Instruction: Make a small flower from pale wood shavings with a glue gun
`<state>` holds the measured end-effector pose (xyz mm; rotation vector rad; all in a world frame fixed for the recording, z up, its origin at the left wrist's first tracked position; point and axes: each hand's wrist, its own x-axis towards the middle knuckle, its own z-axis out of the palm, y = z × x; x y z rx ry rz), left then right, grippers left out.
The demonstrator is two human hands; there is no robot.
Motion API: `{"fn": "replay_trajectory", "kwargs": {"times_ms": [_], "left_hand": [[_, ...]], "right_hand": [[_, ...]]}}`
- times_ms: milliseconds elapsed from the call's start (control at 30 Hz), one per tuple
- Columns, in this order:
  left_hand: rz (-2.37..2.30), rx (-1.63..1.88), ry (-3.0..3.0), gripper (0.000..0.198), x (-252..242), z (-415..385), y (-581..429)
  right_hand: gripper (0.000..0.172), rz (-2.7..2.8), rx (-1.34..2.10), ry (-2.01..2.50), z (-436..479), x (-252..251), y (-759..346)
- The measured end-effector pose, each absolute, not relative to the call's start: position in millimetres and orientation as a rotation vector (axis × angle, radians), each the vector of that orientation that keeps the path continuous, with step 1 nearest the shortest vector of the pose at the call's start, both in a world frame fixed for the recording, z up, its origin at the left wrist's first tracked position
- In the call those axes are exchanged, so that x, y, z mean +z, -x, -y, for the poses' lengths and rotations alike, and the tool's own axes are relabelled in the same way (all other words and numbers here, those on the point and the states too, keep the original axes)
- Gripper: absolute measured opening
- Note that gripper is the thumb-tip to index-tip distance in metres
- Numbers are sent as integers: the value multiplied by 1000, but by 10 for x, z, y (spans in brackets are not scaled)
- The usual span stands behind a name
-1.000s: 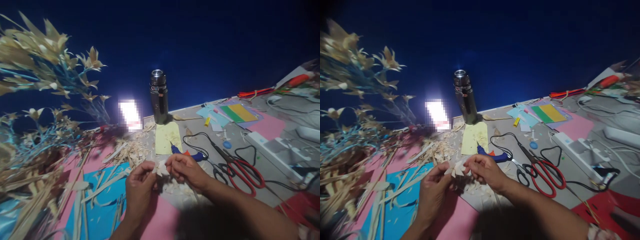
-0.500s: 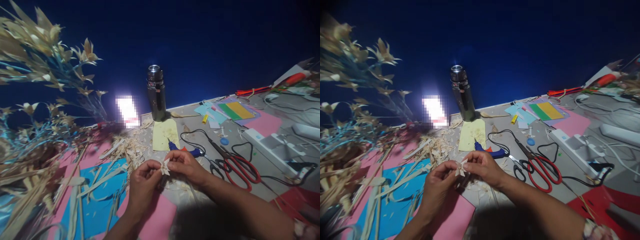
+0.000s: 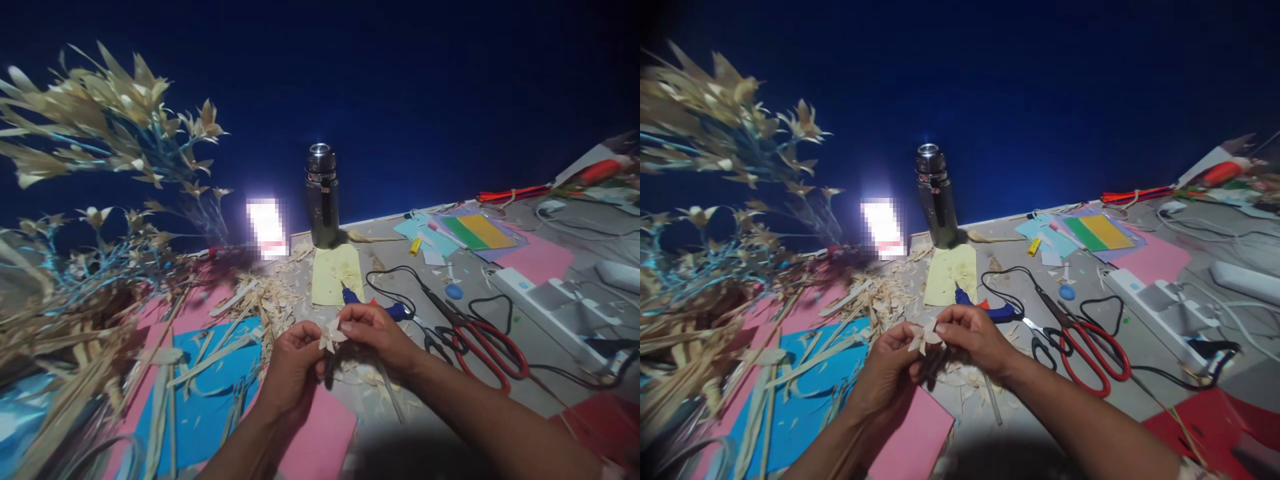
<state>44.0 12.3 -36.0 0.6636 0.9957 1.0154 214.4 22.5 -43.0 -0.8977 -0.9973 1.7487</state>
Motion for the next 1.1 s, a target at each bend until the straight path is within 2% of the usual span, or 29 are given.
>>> {"fn": "replay_trajectory", "kwargs": {"times_ms": [367,633,867,1100], "left_hand": [[-888,964,-465,30,-302,-114,-456],[-860,920,-531,24,-336,-120,-454],[-943,925,-591,21,-355,-103,-465],[-987,873,-628,19,-337,-72,-465]], "right_hand": [[42,950,1697,902,-304,-410,-2154],[36,962,1670,963,-306,-390,-2152],[12,1371,1101,913,-201,-310,-2177],[4,1665,833,901,-153,-242,-2185]]}}
